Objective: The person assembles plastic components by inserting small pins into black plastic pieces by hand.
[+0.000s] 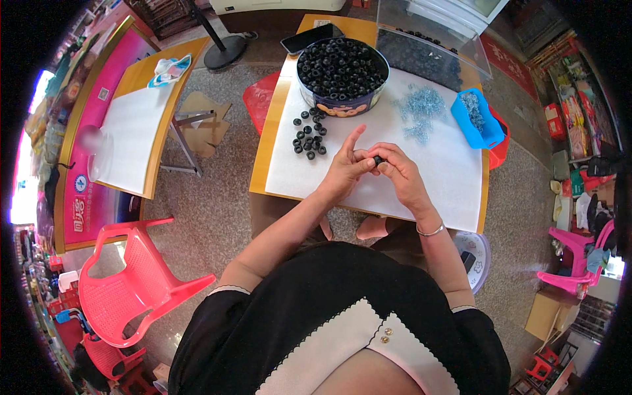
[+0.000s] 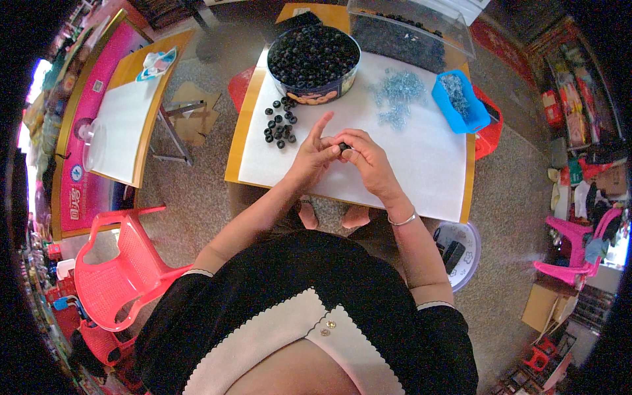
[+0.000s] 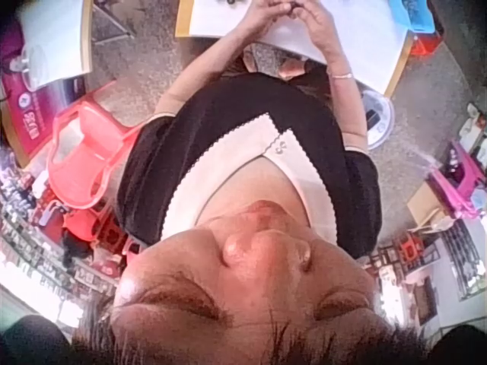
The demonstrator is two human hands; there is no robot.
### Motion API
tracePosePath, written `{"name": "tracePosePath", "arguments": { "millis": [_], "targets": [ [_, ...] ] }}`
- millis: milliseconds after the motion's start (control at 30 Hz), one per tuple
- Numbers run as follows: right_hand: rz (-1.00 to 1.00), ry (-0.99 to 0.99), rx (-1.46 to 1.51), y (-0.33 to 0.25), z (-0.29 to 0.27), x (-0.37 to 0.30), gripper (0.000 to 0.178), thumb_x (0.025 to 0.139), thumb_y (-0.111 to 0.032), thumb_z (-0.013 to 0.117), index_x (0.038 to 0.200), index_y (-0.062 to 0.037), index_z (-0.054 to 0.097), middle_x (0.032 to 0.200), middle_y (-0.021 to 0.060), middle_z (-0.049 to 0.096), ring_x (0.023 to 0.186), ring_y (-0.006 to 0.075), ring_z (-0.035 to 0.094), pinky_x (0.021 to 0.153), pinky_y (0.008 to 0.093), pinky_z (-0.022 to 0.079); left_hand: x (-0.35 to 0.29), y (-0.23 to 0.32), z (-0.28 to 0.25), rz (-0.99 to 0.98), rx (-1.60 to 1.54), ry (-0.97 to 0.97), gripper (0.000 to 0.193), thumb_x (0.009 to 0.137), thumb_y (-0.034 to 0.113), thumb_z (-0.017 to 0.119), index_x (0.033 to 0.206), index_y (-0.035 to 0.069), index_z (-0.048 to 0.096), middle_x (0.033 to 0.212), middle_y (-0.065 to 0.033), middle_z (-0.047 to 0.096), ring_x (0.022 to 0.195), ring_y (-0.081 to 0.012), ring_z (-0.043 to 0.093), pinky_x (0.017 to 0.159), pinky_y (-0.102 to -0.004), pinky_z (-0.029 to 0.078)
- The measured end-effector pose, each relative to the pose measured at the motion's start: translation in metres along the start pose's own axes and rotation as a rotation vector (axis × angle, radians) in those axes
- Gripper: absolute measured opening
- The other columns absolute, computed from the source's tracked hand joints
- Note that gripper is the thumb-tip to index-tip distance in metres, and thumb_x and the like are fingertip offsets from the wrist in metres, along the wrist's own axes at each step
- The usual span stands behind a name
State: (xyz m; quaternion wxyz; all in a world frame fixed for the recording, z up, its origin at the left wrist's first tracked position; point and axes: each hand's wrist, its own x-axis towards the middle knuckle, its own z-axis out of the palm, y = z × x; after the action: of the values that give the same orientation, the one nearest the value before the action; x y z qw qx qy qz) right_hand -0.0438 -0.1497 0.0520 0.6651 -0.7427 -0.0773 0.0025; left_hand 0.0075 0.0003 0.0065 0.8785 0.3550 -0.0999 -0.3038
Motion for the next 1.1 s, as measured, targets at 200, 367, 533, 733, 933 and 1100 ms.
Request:
{"name": "tracePosePath", "arguments": {
  "millis": [200,367,533,733,933,1100],
  "targets": [
    [-0.013,0.027,-0.017,0.006,0.003,-0.001,0.025,0.086,-0.003,0.047,0.108,0.0003,0.058,0.117,0.0075,0.049,0.097,0.0153,0.051,0.081,0.0258,0.044,-0.001,-0.001,-0.003,-0.015,-0.046,-0.008,0.072,0.083,0.004,0.062,0.140,0.007,0.019,0.090,-0.0067,0.059,0.077,-0.0153,0.057,0.074,-0.0271,0.046],
    [-0.005,-0.024,-0.046,0.001,-0.002,-0.001,0.027,0.086,-0.003,0.047,0.111,0.0000,0.056,0.118,0.0078,0.048,0.101,0.0167,0.050,0.083,0.0265,0.044,0.001,0.000,-0.005,-0.039,0.006,-0.043,0.070,0.084,0.007,0.062,0.139,0.007,0.020,0.093,-0.0073,0.058,0.078,-0.0145,0.055,0.074,-0.0260,0.044],
    [-0.001,-0.022,-0.072,0.002,0.002,-0.002,0.026,0.086,-0.004,0.047,0.110,0.0003,0.056,0.117,0.0089,0.048,0.102,0.0174,0.050,0.084,0.0279,0.044,0.002,-0.002,-0.002,-0.047,0.022,-0.027,0.069,0.085,0.008,0.061,0.139,0.007,0.019,0.095,-0.0087,0.059,0.078,-0.0144,0.057,0.074,-0.0268,0.046],
    [-0.035,0.136,-0.031,0.009,0.023,0.000,0.022,0.087,-0.005,0.045,0.105,0.0020,0.056,0.114,0.0055,0.049,0.084,0.0114,0.050,0.074,0.0238,0.042,0.001,-0.001,-0.006,-0.060,-0.091,-0.034,0.069,0.085,0.009,0.060,0.140,0.007,0.018,0.096,-0.0091,0.060,0.078,-0.0150,0.058,0.073,-0.0274,0.047],
    [-0.028,0.214,0.046,0.016,0.028,0.001,0.020,0.087,-0.005,0.045,0.102,0.0034,0.056,0.111,0.0055,0.051,0.080,0.0099,0.048,0.071,0.0227,0.041,0.002,-0.002,-0.006,-0.076,-0.159,-0.056,0.068,0.085,0.011,0.061,0.139,0.007,0.020,0.095,-0.0077,0.060,0.078,-0.0151,0.058,0.074,-0.0270,0.047],
    [0.011,0.122,0.232,0.013,0.023,0.004,0.022,0.087,-0.004,0.046,0.107,0.0022,0.056,0.109,0.0040,0.051,0.082,0.0098,0.047,0.075,0.0235,0.040,0.003,-0.002,-0.009,-0.054,-0.190,-0.041,0.066,0.085,0.012,0.062,0.138,0.007,0.022,0.093,-0.0062,0.060,0.077,-0.0150,0.058,0.073,-0.0273,0.047]
  ]
}}
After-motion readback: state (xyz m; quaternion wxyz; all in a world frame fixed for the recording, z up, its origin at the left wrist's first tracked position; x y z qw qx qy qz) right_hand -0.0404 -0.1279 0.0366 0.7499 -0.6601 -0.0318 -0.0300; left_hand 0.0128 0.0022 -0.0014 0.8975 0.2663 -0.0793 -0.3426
